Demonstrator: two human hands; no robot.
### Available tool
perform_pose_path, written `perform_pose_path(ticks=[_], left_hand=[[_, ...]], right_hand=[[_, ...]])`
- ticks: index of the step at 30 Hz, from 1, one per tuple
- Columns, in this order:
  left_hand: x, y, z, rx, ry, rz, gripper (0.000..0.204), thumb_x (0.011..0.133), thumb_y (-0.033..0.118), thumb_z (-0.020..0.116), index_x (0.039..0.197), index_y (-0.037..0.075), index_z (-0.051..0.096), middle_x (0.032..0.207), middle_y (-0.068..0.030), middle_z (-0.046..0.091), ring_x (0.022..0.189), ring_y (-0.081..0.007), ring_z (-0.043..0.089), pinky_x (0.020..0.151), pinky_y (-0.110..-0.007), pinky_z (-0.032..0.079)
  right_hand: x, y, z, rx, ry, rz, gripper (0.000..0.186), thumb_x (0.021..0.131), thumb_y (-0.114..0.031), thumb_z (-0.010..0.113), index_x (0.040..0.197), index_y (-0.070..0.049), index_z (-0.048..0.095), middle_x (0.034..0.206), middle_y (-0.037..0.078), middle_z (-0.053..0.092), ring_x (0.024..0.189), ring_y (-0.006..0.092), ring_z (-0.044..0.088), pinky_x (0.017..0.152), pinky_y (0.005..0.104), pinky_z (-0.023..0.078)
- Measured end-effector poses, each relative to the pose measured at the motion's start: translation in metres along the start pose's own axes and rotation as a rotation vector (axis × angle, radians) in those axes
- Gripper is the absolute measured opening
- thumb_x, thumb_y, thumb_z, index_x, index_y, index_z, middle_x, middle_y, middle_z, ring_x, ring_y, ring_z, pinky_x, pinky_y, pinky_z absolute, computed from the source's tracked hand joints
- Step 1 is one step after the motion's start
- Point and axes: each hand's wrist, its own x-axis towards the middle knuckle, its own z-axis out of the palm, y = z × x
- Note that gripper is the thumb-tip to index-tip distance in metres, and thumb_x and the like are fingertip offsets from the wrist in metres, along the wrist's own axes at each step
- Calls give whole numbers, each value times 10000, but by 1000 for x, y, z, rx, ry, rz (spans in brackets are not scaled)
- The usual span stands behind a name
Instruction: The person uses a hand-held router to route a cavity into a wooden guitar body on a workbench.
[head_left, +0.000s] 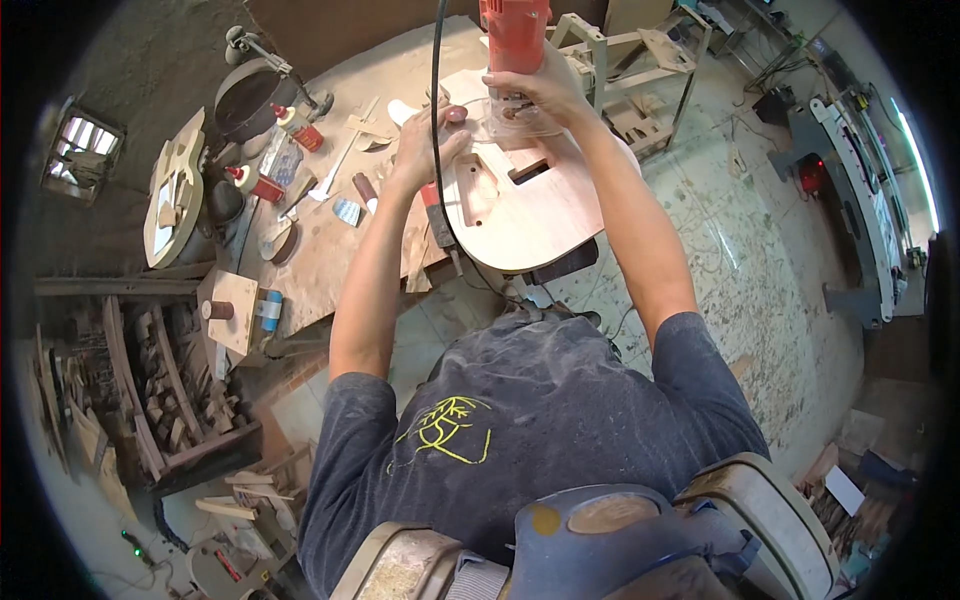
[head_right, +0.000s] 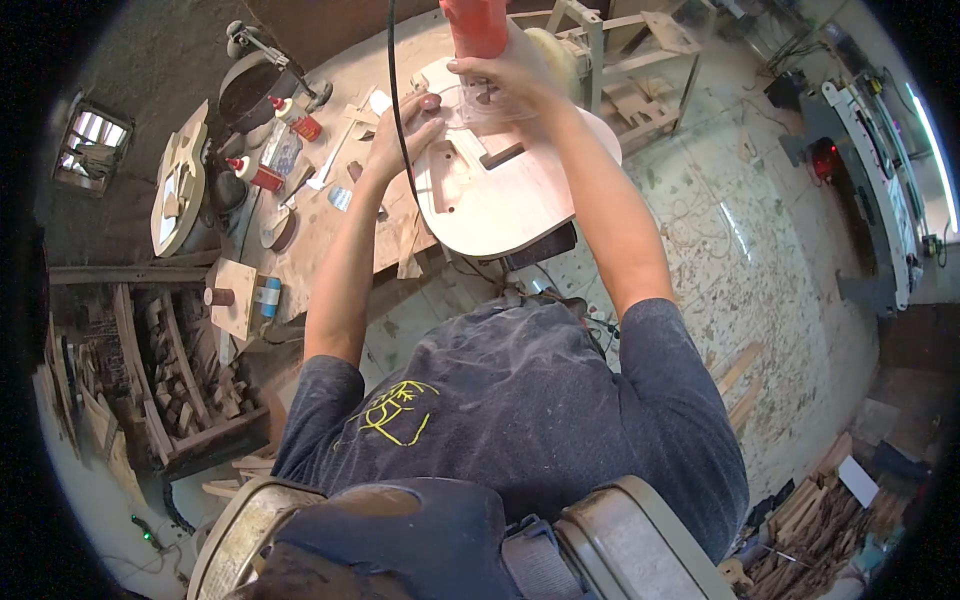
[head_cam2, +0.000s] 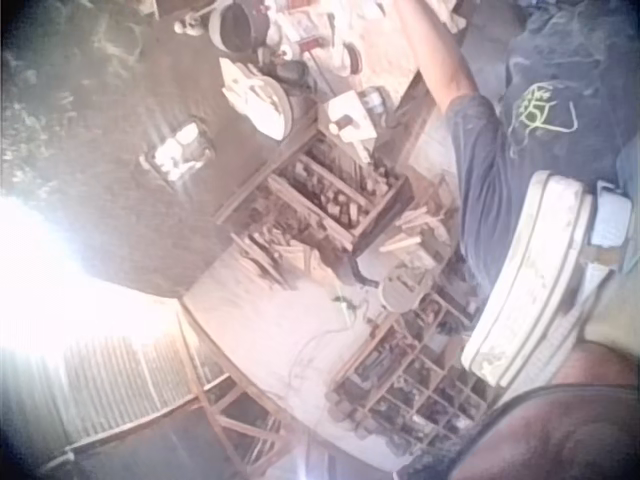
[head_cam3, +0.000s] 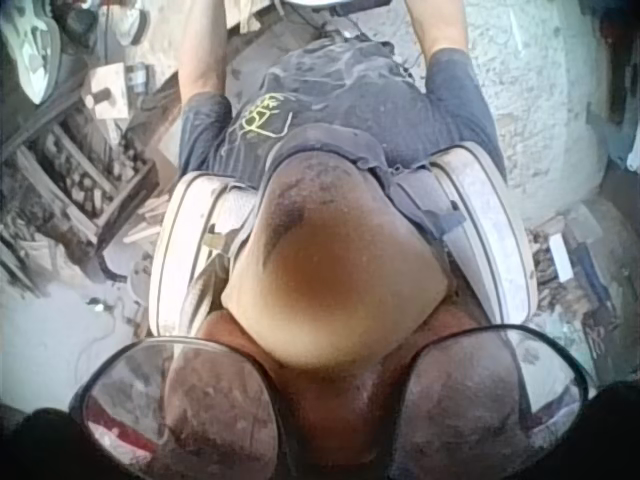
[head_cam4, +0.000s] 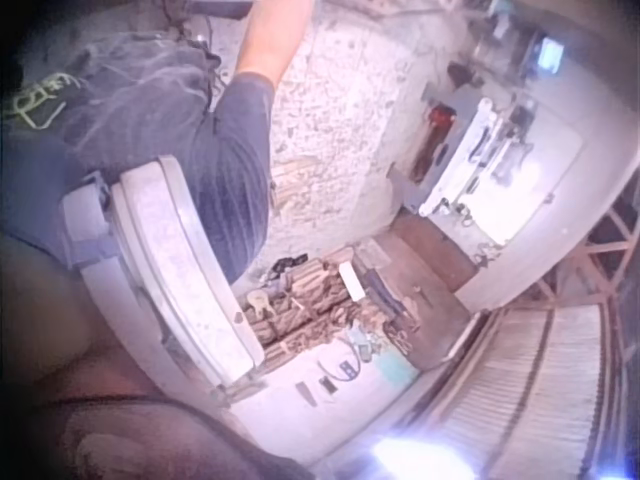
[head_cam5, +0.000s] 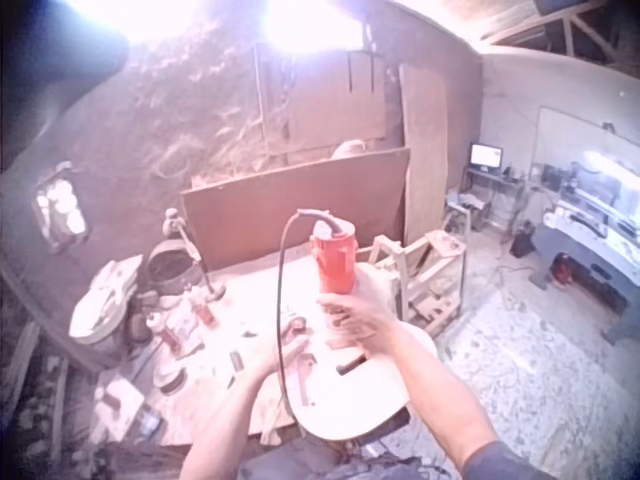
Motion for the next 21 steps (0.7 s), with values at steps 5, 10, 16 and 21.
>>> perform_pose_path(ticks=[5, 10, 16, 21], left_hand=[[-2, -3, 5, 30, 18, 7, 686, 837, 390, 759, 1335, -55, 601, 1420, -247, 582, 1319, -365, 564, 1117, -420, 428], [0, -2, 7, 44, 22, -40, 695, 813, 420, 781, 1303, -49, 629, 1436, -257, 567, 1333, -376, 552, 1120, -420, 426], [4, 5, 8, 19, 11, -88, 673, 804, 408, 798, 1280, -44, 647, 1432, -255, 571, 1331, -377, 555, 1112, -424, 433], [5, -4, 11, 18, 37, -39, 670, 809, 394, 802, 1287, -46, 640, 1413, -244, 587, 1320, -368, 562, 1106, -415, 436]], right_hand=[[-12, -13, 3, 25, 55, 6, 626, 746, -265, 890, 1240, -21, 593, 1082, 42, 678, 928, 117, 664, 816, 298, 559], [-9, -6, -1, 13, 35, 36, 592, 754, -263, 889, 1213, -23, 601, 1078, 46, 674, 907, 121, 670, 801, 297, 567], [-11, -6, -1, 45, 74, -7, 558, 757, -257, 887, 1189, -28, 616, 1032, 36, 679, 890, 118, 672, 797, 289, 566], [-11, -6, -1, -12, 77, 44, 541, 755, -241, 881, 1178, -30, 619, 1010, 33, 686, 902, 123, 670, 800, 291, 559]])
